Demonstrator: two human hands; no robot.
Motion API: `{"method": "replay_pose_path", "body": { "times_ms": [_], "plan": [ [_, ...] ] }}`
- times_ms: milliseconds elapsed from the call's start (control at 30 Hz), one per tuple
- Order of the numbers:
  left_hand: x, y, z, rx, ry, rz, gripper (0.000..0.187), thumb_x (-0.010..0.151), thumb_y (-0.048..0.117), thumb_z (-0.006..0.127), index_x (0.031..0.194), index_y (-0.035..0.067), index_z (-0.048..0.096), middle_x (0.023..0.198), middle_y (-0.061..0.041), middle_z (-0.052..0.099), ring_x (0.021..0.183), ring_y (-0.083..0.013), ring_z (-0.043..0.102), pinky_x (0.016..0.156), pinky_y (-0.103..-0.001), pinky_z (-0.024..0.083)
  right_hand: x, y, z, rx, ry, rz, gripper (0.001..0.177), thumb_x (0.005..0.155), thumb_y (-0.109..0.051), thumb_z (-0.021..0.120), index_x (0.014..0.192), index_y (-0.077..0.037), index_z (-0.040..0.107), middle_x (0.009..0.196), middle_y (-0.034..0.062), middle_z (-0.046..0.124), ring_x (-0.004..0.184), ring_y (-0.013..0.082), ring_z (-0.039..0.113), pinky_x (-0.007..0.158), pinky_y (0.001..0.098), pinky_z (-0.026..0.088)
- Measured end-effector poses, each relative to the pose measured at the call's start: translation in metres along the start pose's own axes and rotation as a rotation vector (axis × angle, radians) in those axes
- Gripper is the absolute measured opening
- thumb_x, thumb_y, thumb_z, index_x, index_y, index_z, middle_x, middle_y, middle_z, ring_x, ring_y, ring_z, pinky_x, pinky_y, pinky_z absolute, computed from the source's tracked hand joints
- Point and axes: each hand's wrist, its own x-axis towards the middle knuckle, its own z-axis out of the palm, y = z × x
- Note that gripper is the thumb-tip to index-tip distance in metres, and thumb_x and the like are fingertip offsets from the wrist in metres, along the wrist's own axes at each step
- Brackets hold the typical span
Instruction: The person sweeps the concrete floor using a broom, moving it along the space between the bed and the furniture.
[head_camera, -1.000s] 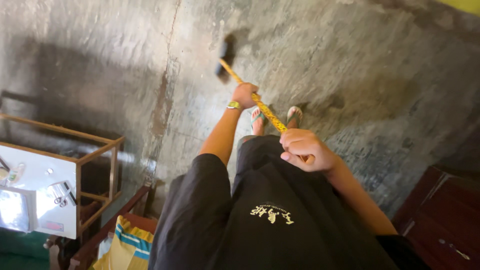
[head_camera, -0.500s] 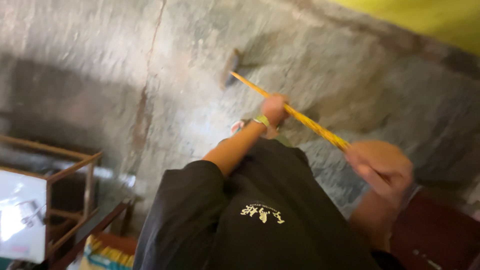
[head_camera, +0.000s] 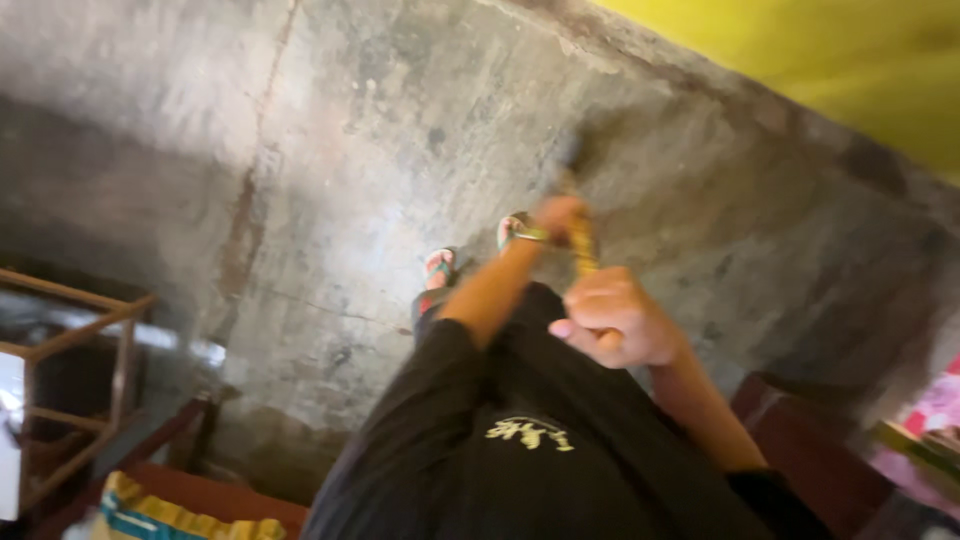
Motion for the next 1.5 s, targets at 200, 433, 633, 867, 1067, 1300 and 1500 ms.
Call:
{"method": "replay_pose_path", "body": {
  "times_ms": [200,433,633,867,1067,1300,1500],
  "plan": [
    [-0.102,-0.115,-0.137,0.183,0.421,-0.069,0.016,0.062,0.021,0.064,0.062,0.007,0.058,0.064,-0.015,0.058,0.063,-0.0353,0.057,0.059,-0.043,0.046,0.015,0.053,0.028,0.239,-0.038,-0.153,0.038,0.078,-0.002,0.064,0.057,-0.005,0.032,0.056,0.0081,0.035,0.051,0.0272,0.04,0.049,0.0385,0.031],
    [-0.092,-0.093,-0.154,0.319,0.535,-0.198,0.016,0.067,0.016,0.067,0.065,0.006,0.055,0.073,-0.016,0.057,0.074,-0.0364,0.055,0.067,-0.044,0.044,-0.017,0.072,-0.011,0.187,-0.012,-0.065,0.017,0.077,0.0,0.063,0.067,0.001,0.049,0.076,0.011,0.056,0.079,0.0303,0.06,0.081,0.0424,0.049],
    [-0.009,0.05,-0.062,-0.046,0.242,0.073,0.035,0.06,0.02,0.076,0.089,0.006,0.062,0.09,-0.015,0.062,0.085,-0.0339,0.059,0.075,-0.041,0.047,-0.044,-0.029,-0.08,0.148,0.446,0.236,0.017,0.069,-0.009,0.062,0.061,-0.004,0.047,0.063,0.005,0.053,0.054,0.0185,0.057,0.057,0.0312,0.047],
    [0.05,0.114,0.027,-0.117,0.124,0.164,0.026,0.077,0.026,0.064,0.065,0.006,0.054,0.062,-0.013,0.058,0.065,-0.0325,0.057,0.063,-0.043,0.044,-0.012,-0.007,-0.086,-0.126,-0.089,0.18,0.041,0.07,-0.005,0.067,0.054,-0.003,0.03,0.051,0.0091,0.032,0.045,0.0285,0.034,0.046,0.0392,0.025],
    [0.002,-0.025,-0.025,-0.046,0.11,-0.049,0.021,0.061,0.025,0.063,0.076,0.011,0.065,0.073,-0.01,0.064,0.067,-0.0289,0.061,0.06,-0.04,0.048,-0.005,0.028,-0.053,0.142,-0.049,-0.069,0.036,0.076,-0.002,0.064,0.056,-0.005,0.034,0.053,0.0055,0.038,0.045,0.0234,0.04,0.045,0.0358,0.029],
    [-0.097,-0.086,-0.13,0.357,0.395,-0.377,0.016,0.062,0.022,0.066,0.061,0.009,0.057,0.067,-0.016,0.059,0.069,-0.0366,0.056,0.063,-0.045,0.045,-0.03,0.077,-0.014,0.278,0.021,0.025,0.02,0.082,-0.001,0.057,0.065,-0.001,0.046,0.067,0.0081,0.052,0.064,0.0244,0.054,0.079,0.0403,0.05],
    [-0.045,-0.037,-0.103,0.288,0.427,-0.238,0.018,0.058,0.021,0.068,0.068,0.009,0.06,0.073,-0.015,0.059,0.075,-0.0365,0.055,0.066,-0.046,0.044,-0.076,0.071,-0.085,0.221,0.045,0.108,0.013,0.083,-0.002,0.057,0.071,-0.002,0.052,0.072,0.0075,0.057,0.076,0.0232,0.062,0.092,0.0433,0.051]
  ]
}}
